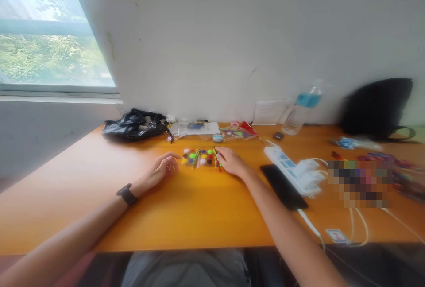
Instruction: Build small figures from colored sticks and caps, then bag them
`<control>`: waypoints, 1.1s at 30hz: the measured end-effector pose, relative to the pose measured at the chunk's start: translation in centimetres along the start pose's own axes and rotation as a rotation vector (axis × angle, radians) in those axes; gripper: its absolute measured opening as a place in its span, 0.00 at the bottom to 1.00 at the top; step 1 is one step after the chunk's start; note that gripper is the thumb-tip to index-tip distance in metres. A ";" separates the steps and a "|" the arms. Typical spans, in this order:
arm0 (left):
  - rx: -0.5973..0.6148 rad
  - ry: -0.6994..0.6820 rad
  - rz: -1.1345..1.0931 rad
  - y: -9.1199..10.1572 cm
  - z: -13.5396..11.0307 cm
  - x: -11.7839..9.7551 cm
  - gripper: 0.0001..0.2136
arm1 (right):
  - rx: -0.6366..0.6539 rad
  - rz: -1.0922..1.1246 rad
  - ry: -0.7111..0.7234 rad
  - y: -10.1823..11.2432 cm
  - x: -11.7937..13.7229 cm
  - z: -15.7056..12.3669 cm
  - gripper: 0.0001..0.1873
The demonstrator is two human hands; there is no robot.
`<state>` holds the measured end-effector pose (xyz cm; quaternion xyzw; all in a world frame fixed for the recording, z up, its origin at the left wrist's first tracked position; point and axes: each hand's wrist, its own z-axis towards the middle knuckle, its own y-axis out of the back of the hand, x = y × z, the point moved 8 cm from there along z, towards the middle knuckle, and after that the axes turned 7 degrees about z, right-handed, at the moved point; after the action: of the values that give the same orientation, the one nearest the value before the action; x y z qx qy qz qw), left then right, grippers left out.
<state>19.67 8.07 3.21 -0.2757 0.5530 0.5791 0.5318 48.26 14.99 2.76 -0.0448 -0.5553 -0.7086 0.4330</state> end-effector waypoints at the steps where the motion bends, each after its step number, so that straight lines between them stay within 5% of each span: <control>1: 0.000 0.006 0.006 0.0 0.0 0.1 0.24 | 0.010 0.008 -0.002 -0.1 0.0 0.0 0.19; 23: 0.038 0.041 0.008 -0.6 -0.5 -1.2 0.26 | -0.051 0.079 0.017 -1.3 0.1 0.1 0.15; 33: -0.079 -0.109 0.345 0.3 -0.2 -1.5 0.18 | -0.055 0.044 -0.038 -2.6 -0.6 0.1 0.21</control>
<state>19.79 7.51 4.59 -0.1654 0.5392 0.6971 0.4426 46.85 15.37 0.53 -0.0824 -0.5426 -0.7129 0.4366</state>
